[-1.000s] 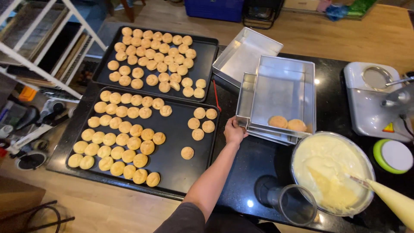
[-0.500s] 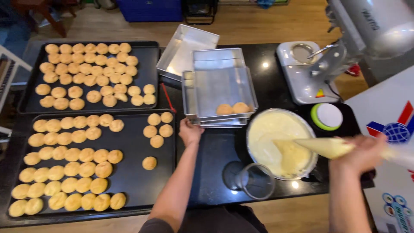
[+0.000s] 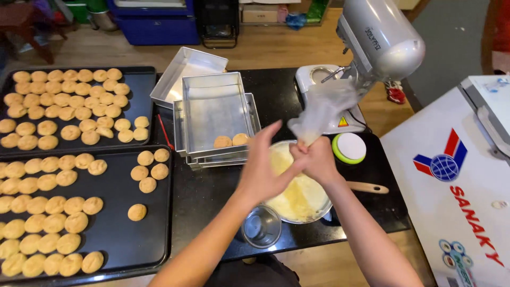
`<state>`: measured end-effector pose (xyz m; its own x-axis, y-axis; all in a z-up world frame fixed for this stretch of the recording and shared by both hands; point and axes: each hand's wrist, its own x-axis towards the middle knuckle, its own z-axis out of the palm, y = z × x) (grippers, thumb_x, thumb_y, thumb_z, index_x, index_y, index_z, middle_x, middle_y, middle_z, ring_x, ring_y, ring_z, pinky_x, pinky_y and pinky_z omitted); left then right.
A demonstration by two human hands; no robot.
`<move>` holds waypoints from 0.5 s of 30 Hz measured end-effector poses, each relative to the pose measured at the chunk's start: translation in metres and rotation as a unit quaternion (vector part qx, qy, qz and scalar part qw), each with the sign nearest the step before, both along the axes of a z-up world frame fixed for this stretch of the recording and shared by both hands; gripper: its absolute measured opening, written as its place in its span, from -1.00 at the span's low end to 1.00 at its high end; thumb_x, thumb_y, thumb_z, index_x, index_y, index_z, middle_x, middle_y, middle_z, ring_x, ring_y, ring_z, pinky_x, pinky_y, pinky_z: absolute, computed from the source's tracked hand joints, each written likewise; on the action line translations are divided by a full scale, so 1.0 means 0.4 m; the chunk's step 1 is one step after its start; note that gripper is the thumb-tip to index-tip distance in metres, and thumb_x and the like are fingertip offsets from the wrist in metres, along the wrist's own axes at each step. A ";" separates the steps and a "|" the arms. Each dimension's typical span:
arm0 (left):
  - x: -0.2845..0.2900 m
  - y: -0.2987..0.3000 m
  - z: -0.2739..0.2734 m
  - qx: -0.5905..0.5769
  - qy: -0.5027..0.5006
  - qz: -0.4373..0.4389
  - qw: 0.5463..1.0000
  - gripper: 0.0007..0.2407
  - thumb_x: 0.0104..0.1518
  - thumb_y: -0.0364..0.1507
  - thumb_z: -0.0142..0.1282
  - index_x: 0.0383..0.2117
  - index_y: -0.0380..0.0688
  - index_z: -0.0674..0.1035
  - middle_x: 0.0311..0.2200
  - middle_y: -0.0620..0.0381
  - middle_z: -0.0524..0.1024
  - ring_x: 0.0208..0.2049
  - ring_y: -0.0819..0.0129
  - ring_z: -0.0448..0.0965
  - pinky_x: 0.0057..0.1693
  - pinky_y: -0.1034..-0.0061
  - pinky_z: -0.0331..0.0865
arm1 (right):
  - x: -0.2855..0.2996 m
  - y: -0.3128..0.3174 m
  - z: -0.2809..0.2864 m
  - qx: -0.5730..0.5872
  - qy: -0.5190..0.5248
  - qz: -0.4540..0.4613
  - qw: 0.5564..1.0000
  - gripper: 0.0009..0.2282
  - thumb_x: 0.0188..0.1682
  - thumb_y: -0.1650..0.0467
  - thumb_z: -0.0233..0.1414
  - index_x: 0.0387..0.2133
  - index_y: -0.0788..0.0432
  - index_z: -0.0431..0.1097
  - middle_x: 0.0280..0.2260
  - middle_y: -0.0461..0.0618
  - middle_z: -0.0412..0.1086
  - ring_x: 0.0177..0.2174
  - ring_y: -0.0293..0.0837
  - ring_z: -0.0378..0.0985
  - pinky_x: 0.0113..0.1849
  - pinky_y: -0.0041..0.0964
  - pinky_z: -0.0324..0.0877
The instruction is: Filling small pastries with cream using a piping bag and arranging them in metal pans
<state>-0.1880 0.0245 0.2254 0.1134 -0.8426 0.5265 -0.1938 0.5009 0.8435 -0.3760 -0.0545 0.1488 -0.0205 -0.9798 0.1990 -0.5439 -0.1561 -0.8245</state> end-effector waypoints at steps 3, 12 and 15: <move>-0.108 -0.204 -0.094 0.144 -0.012 -0.080 0.986 -0.49 -0.05 -0.14 0.34 -0.08 -0.26 0.51 -0.21 -0.24 0.49 -0.15 -0.17 0.50 0.04 0.13 0.31 | 0.021 0.030 0.074 0.003 0.066 0.079 0.995 -0.70 -0.38 0.41 0.20 -0.92 0.06 0.17 -0.88 0.00 0.19 -0.76 0.03 0.32 -0.57 -0.12 0.25; -0.184 -0.181 0.022 0.297 0.048 -0.171 0.938 -0.60 0.28 0.03 -0.15 -0.21 0.16 0.71 -0.19 -0.14 0.68 -0.08 -0.02 0.67 0.12 0.22 0.48 | -0.127 -0.037 -0.092 0.040 -0.226 0.143 0.963 -0.81 -0.23 0.57 0.07 -0.32 0.23 0.43 -0.42 -0.11 0.29 -0.36 -0.28 0.34 -0.19 -0.32 0.30; -0.194 -0.140 0.097 0.313 -0.032 -0.188 0.930 -0.52 0.24 0.05 -0.27 -0.32 0.16 0.74 -0.09 -0.01 0.69 -0.02 0.07 0.66 0.14 0.29 0.45 | -0.134 -0.016 -0.068 -0.120 -0.051 0.153 0.980 -0.62 -0.07 0.56 -0.14 0.06 0.47 0.16 0.04 0.34 0.09 0.08 0.12 0.08 0.15 0.00 0.09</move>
<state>-0.2658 -0.0316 0.2640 -0.2651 -0.9604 -0.0861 -0.1635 -0.0432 0.9856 -0.4296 -0.0609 0.1217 0.2356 -0.8679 0.4373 -0.3582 -0.4959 -0.7911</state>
